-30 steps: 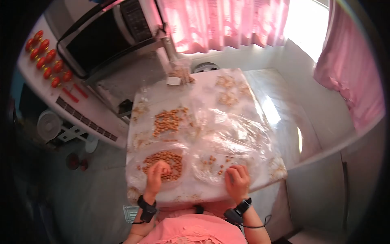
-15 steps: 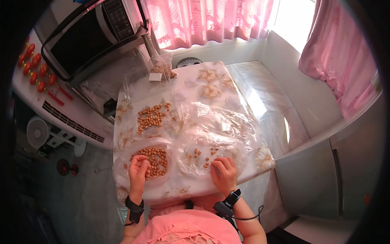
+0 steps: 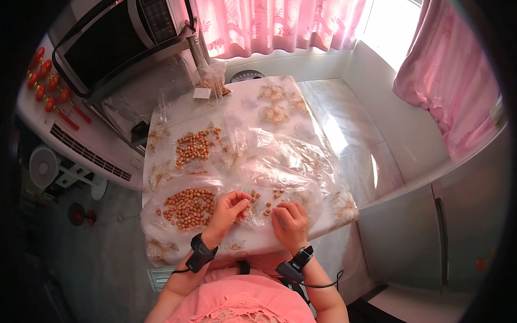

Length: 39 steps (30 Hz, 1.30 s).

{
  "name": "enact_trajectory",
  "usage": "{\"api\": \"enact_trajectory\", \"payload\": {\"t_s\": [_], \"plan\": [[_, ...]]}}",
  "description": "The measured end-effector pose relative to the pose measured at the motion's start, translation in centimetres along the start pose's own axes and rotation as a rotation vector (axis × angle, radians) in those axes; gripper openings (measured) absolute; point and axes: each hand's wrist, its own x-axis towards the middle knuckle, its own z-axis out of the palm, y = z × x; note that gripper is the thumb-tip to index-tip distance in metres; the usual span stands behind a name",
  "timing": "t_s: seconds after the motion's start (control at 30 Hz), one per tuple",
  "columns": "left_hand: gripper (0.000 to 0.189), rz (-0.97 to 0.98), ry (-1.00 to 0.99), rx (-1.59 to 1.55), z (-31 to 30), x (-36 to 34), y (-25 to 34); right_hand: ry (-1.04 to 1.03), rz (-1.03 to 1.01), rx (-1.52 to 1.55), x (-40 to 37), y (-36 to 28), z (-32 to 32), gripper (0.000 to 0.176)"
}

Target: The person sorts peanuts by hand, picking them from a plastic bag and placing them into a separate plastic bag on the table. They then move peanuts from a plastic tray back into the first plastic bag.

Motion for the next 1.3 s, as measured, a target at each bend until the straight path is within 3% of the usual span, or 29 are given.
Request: {"api": "enact_trajectory", "payload": {"t_s": [0.17, 0.6, 0.8, 1.07, 1.3], "plan": [[0.016, -0.124, 0.031, -0.007, 0.0, 0.1, 0.5, 0.001, 0.033, 0.002, -0.2, 0.1, 0.3, 0.016], [0.015, -0.11, 0.039, -0.026, 0.3, -0.1, 0.1, -0.008, 0.031, 0.0, -0.2, 0.0, 0.1, 0.015], [0.016, -0.064, 0.059, 0.121, 1.0, -0.4, -0.3, -0.026, 0.017, 0.004, 0.1, -0.2, 0.0, 0.015], [0.017, -0.16, -0.023, 0.01, -0.3, -0.2, 0.2, -0.128, -0.059, -0.05, 0.1, -0.1, -0.4, 0.023], [0.016, -0.154, -0.017, 0.074, -0.1, -0.5, 0.0, -0.145, -0.017, -0.038, -0.3, 0.2, -0.1, 0.017]]}}
